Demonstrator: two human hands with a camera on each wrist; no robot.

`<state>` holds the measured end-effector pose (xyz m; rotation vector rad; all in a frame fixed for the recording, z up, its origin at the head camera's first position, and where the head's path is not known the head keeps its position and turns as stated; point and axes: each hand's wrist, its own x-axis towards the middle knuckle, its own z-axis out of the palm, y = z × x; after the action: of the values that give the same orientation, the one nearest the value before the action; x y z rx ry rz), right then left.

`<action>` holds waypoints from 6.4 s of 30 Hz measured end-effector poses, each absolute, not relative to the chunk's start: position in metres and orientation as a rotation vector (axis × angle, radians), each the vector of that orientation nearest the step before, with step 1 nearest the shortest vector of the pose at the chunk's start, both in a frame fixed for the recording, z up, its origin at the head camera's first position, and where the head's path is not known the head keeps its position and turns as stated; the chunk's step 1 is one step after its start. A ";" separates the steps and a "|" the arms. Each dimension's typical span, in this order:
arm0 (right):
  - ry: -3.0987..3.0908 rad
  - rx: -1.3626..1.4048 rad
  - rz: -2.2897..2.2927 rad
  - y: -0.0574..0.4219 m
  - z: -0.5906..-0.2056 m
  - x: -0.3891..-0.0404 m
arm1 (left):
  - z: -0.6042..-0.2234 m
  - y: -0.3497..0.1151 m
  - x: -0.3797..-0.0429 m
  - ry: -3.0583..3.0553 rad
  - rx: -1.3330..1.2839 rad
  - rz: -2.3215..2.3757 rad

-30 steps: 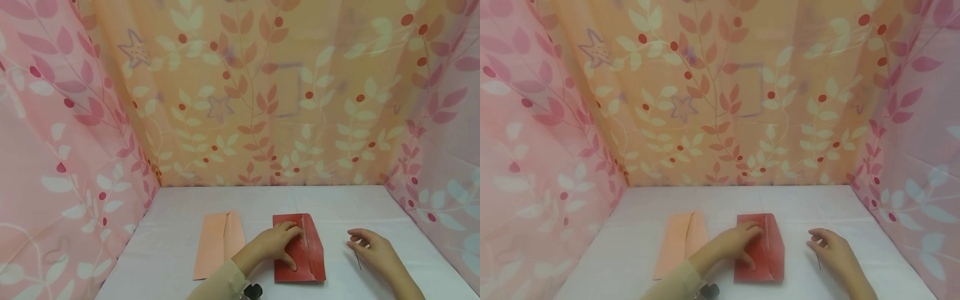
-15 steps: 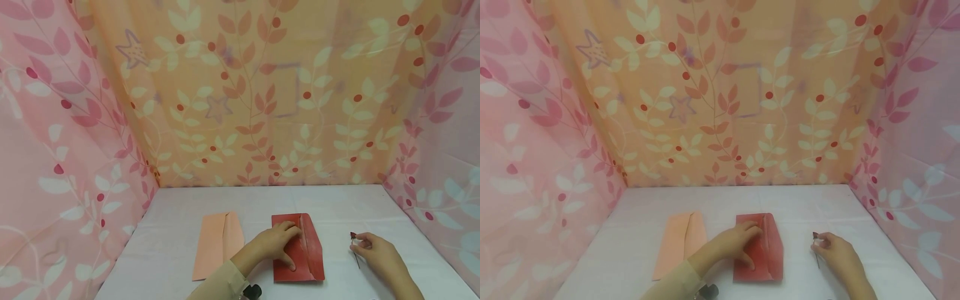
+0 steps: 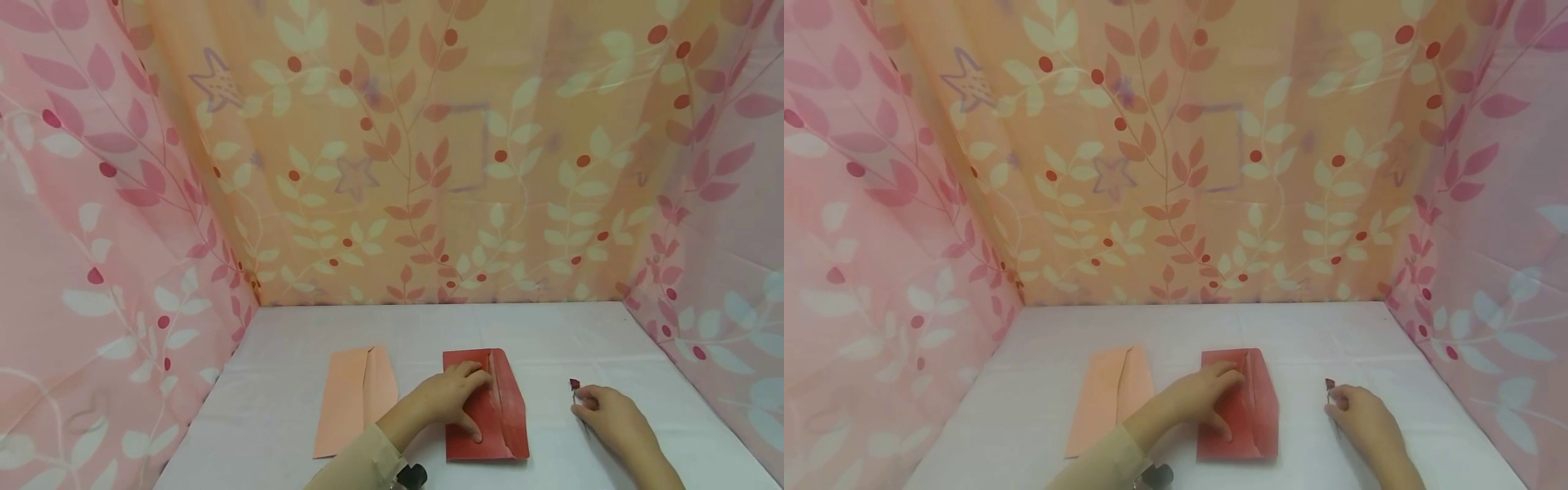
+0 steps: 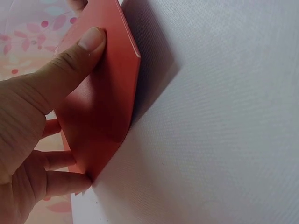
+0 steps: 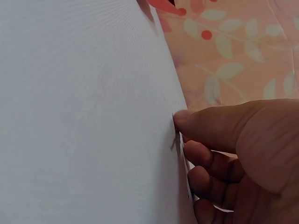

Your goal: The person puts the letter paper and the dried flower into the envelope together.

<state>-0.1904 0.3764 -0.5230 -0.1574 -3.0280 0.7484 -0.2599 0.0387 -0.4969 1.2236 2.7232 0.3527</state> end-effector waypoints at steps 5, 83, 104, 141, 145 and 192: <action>-3.010 -0.130 0.701 0.375 -0.523 -0.191 | -0.496 0.040 -0.259 2.719 1.209 0.354; -2.684 -0.123 1.464 0.311 -0.519 -0.203 | -0.498 0.043 -0.260 2.703 1.195 0.317; -2.621 -0.144 1.739 0.268 -0.529 -0.217 | -0.499 0.038 -0.263 2.713 1.212 0.368; -2.630 -0.046 1.722 0.239 -0.542 -0.225 | -0.504 0.033 -0.266 2.711 1.287 0.473; -2.622 -0.045 1.730 0.238 -0.542 -0.225 | -0.501 0.034 -0.264 2.708 1.286 0.473; -2.844 -0.058 1.122 0.226 -0.541 -0.231 | -0.500 0.034 -0.264 2.717 1.318 0.465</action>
<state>-0.2309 0.2259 -0.5413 -0.0583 -2.8440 1.1224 -0.2643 0.0339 -0.4998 1.3183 2.7167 0.4653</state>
